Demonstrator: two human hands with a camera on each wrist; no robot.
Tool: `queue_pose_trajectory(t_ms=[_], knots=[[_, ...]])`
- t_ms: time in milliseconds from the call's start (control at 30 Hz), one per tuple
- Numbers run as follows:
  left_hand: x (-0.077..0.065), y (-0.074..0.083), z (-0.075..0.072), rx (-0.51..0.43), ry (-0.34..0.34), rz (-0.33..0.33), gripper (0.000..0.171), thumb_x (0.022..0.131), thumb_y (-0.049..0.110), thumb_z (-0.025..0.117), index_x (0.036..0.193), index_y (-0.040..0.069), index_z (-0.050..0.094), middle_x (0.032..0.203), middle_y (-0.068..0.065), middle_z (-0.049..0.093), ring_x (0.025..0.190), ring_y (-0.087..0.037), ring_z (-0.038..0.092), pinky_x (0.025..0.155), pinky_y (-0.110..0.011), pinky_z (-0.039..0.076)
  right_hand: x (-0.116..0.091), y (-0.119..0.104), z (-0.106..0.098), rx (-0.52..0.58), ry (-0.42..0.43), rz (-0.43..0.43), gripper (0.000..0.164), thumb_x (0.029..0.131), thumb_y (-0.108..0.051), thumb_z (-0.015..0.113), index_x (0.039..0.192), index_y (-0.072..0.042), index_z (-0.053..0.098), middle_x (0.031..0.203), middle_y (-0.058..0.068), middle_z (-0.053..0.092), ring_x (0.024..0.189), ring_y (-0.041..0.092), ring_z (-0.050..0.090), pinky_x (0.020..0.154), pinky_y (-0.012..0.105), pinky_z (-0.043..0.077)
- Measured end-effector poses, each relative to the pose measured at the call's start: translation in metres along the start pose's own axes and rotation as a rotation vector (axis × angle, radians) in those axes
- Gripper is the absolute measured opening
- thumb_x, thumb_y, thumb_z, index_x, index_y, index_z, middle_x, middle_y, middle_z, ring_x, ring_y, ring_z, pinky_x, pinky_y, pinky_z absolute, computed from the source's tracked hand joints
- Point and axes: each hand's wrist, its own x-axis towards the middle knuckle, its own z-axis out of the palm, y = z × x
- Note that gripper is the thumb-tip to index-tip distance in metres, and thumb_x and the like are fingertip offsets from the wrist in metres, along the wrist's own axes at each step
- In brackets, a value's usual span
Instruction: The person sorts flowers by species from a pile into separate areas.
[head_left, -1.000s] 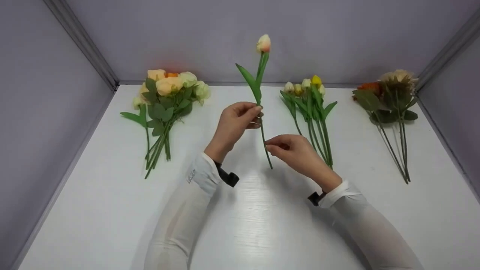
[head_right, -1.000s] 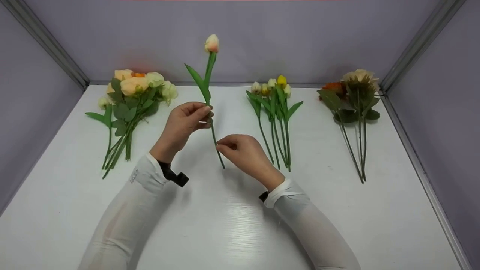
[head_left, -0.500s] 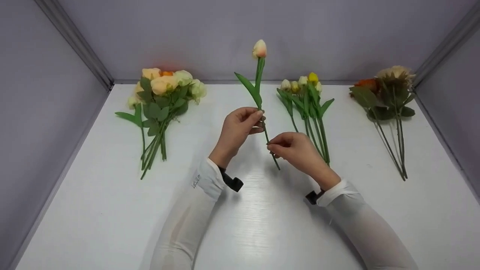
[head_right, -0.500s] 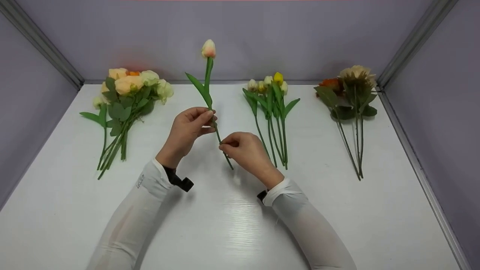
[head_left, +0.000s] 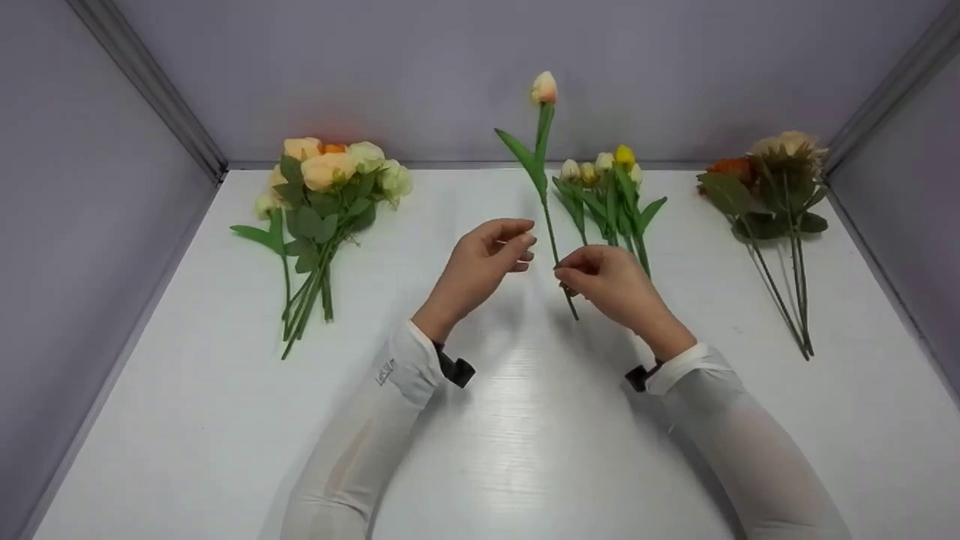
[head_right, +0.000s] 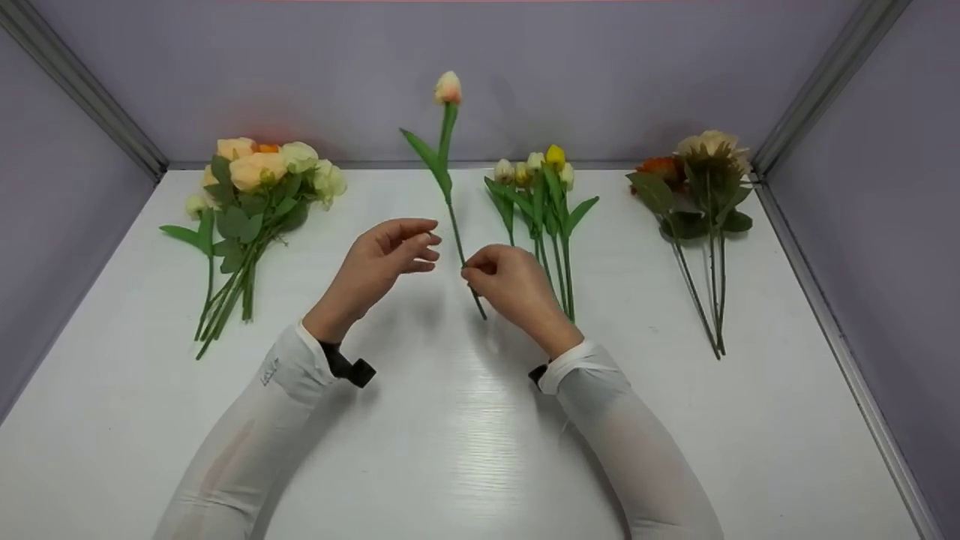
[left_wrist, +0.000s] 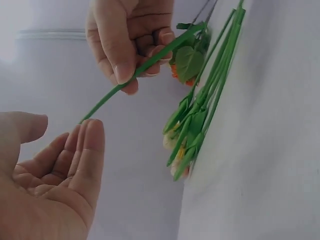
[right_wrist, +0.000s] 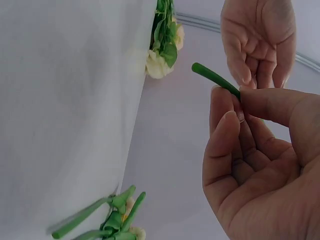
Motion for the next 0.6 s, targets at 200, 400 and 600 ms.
queue_pose_trajectory(t_ms=[200,400,600], knots=[[-0.019,0.006,0.009,0.725,-0.250,0.106,0.058,0.105,0.043,0.058,0.154,0.015,0.045,0.146,-0.002,0.053,0.132,-0.020,0.052,0.108,-0.035,0.044,0.022,0.014,-0.034,-0.110,0.012,0.115,0.028,0.101,-0.030,0.067,0.114,-0.006,0.075,0.099,0.009,0.074,0.088,0.024,0.070,0.077,0.038,0.056],[-0.039,-0.005,0.027,1.211,-0.449,0.338,0.068,0.103,0.048,0.060,0.159,0.016,0.038,0.158,-0.009,0.041,0.148,-0.030,0.034,0.122,-0.046,0.025,0.036,0.034,-0.048,-0.226,-0.050,0.202,0.027,0.101,-0.026,0.065,0.109,-0.004,0.077,0.093,0.011,0.074,0.083,0.027,0.067,0.068,0.036,0.053],[-0.051,-0.014,0.039,1.294,-0.556,0.392,0.071,0.101,0.054,0.058,0.160,0.020,0.036,0.163,-0.008,0.036,0.151,-0.029,0.028,0.123,-0.049,0.019,0.036,0.047,-0.046,-0.283,-0.102,0.252,0.023,0.100,-0.022,0.066,0.101,-0.003,0.077,0.086,0.010,0.071,0.073,0.021,0.062,0.063,0.033,0.052]])
